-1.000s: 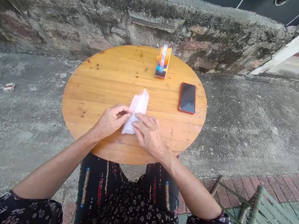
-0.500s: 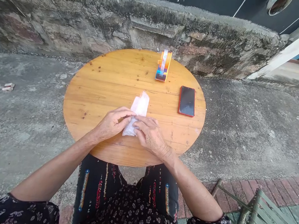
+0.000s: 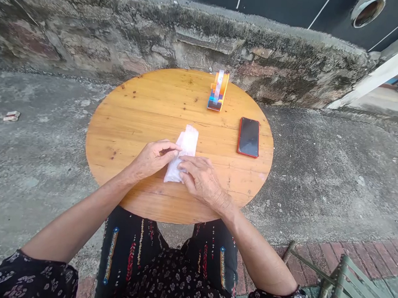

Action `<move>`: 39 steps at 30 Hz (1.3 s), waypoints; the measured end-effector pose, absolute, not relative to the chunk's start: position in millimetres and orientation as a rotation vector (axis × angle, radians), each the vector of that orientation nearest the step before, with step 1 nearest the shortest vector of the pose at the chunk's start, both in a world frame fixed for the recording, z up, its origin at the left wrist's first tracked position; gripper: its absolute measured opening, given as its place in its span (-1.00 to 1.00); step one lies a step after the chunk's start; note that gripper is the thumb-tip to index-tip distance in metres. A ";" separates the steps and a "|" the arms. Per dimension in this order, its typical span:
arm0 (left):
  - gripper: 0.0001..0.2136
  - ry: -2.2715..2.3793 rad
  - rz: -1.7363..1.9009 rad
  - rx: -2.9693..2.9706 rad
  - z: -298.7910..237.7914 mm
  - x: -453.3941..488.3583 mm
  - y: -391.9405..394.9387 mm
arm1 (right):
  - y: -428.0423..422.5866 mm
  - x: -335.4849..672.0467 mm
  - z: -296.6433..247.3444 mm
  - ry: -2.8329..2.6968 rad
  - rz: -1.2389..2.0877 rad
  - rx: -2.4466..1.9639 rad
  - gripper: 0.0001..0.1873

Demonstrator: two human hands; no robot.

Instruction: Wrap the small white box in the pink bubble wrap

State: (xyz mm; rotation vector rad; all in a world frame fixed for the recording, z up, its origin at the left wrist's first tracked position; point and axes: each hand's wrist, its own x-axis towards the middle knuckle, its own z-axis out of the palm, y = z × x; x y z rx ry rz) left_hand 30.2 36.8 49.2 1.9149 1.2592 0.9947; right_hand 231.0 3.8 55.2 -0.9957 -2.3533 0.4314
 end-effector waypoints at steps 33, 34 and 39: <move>-0.78 1.252 0.946 2.101 52.0 26.6 50.3 | 2.3 234.0 50.4 -2.486 0.265 -0.984 -0.64; -0.78 1.212 0.999 2.109 52.3 25.6 47.9 | 2.6 233.5 50.6 -2.477 0.265 -0.981 -0.65; -0.78 1.025 1.069 2.164 51.9 22.4 41.2 | 3.0 231.7 51.8 -2.450 0.294 -0.992 -0.70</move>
